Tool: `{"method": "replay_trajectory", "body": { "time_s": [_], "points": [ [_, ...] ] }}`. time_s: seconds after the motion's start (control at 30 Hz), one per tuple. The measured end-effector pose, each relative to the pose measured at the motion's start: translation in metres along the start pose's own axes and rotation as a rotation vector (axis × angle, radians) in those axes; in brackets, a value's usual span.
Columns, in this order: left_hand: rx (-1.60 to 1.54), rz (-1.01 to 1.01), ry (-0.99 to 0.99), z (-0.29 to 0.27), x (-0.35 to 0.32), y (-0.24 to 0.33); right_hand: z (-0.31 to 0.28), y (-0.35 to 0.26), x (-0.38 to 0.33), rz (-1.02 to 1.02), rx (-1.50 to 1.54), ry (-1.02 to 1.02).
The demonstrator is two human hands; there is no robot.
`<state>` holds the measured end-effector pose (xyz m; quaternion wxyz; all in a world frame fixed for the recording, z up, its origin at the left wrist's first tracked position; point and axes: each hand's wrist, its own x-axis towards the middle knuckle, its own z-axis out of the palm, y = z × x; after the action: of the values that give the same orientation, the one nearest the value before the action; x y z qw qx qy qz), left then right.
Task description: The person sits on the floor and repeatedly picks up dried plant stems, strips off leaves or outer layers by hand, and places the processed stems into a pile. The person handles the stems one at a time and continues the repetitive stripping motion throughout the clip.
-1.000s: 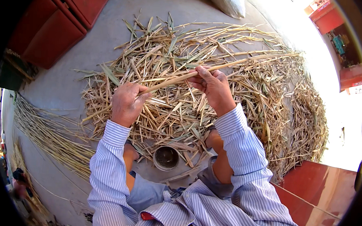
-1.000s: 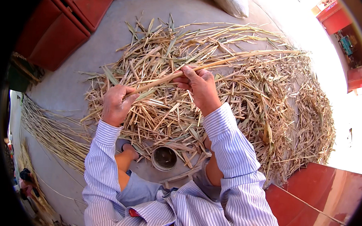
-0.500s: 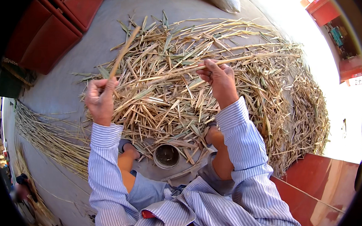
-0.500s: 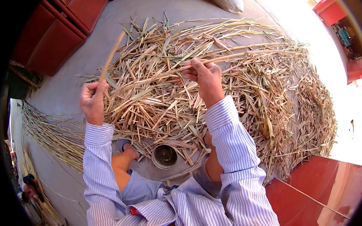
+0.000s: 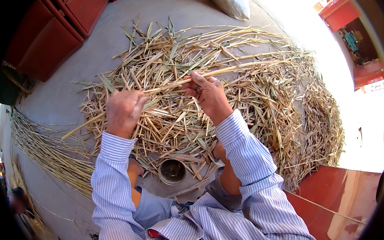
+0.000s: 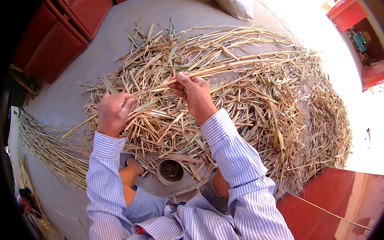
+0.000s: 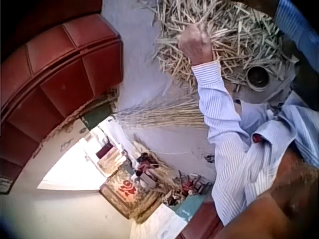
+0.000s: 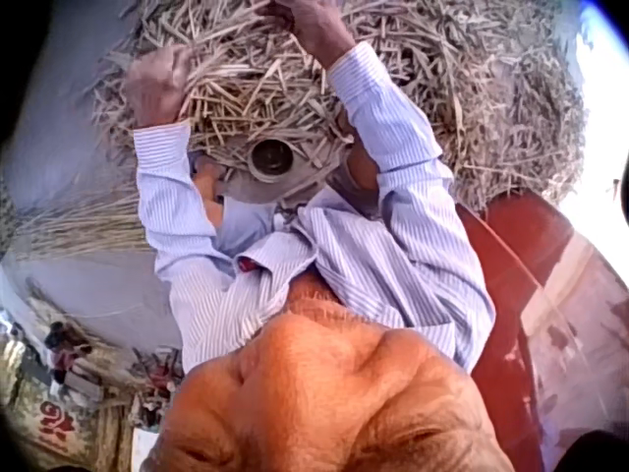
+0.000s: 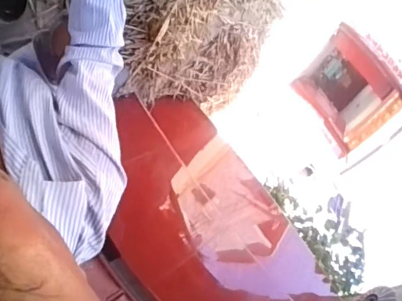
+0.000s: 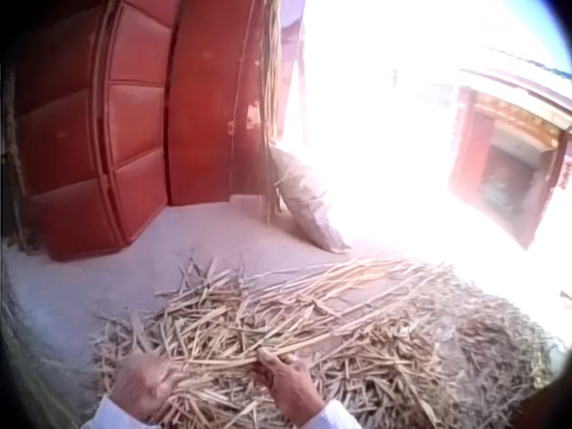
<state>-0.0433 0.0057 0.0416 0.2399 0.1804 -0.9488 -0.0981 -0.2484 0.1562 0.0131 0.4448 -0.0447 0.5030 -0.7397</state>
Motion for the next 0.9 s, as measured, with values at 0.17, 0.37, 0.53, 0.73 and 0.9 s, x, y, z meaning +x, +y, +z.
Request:
{"method": "replay_trajectory", "body": {
  "time_s": [0.17, 0.37, 0.53, 0.73, 0.9],
  "points": [
    [-0.024, -0.202, -0.074, -0.052, -0.011, -0.036, -0.038, -0.023, 0.02, -0.092, 0.147, 0.101],
    [-0.148, 0.041, 0.074, 0.005, 0.006, 0.026, 0.019, 0.026, -0.004, 0.126, 0.124, -0.176],
    [-0.163, -0.117, 0.031, 0.011, 0.002, 0.019, 0.014, 0.016, 0.002, 0.072, 0.104, -0.105],
    [-0.029, -0.022, 0.085, 0.018, -0.002, 0.018, 0.015, 0.024, 0.003, 0.034, -0.03, -0.02],
    [0.05, 0.055, 0.173, 0.022, 0.003, 0.023, 0.013, 0.018, -0.001, 0.061, -0.076, 0.068]
  ]
}}
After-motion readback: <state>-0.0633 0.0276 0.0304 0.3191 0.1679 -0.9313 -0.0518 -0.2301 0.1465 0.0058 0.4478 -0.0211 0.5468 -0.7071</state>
